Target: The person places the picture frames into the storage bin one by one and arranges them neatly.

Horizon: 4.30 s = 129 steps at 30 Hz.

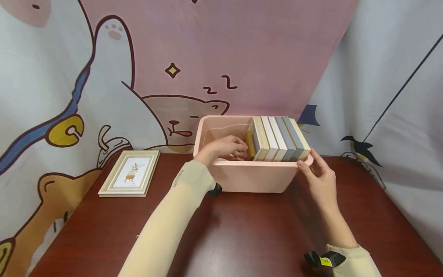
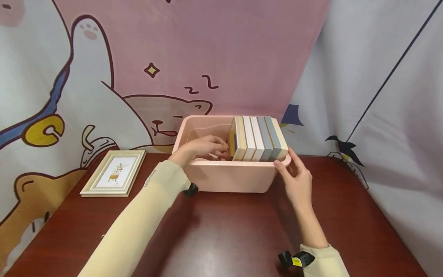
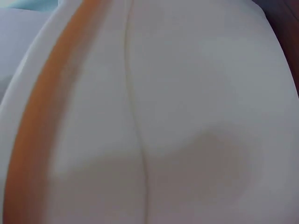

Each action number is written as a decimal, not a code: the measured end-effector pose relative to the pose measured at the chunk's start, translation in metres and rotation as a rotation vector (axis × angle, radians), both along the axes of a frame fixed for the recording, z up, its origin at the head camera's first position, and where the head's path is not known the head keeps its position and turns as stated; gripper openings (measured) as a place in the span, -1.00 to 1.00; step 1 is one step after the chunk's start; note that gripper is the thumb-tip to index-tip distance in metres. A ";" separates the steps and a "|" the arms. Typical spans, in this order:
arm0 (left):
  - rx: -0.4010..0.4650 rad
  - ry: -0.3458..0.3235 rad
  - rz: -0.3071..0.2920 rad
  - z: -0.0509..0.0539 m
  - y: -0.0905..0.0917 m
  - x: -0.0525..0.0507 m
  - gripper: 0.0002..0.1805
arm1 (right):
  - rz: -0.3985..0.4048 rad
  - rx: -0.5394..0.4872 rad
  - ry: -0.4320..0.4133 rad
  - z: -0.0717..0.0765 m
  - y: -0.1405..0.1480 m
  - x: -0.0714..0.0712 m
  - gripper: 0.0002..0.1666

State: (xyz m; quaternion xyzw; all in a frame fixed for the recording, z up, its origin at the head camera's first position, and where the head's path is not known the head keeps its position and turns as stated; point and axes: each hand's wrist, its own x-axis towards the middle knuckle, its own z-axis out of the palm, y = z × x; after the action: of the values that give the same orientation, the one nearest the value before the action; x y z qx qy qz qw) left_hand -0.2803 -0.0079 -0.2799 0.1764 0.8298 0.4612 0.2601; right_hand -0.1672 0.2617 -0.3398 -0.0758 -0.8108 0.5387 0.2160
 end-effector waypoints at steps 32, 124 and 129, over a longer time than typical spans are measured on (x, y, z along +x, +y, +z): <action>0.402 0.283 0.951 -0.074 -0.260 0.014 -0.77 | -0.046 0.060 -0.023 0.005 0.012 0.001 -0.28; 0.538 0.644 0.505 0.043 -0.083 0.024 -0.59 | 0.022 0.035 -0.073 0.007 0.006 0.005 -0.23; 0.456 0.572 0.424 0.033 -0.071 0.018 -0.60 | 0.031 0.036 -0.068 0.006 0.005 0.003 -0.24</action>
State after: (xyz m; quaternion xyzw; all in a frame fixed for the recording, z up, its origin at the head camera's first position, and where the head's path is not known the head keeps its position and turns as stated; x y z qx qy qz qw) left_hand -0.2620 -0.0790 -0.2469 0.1755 0.7633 0.6087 -0.1272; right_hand -0.1638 0.2667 -0.3335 -0.0774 -0.8281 0.5247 0.1814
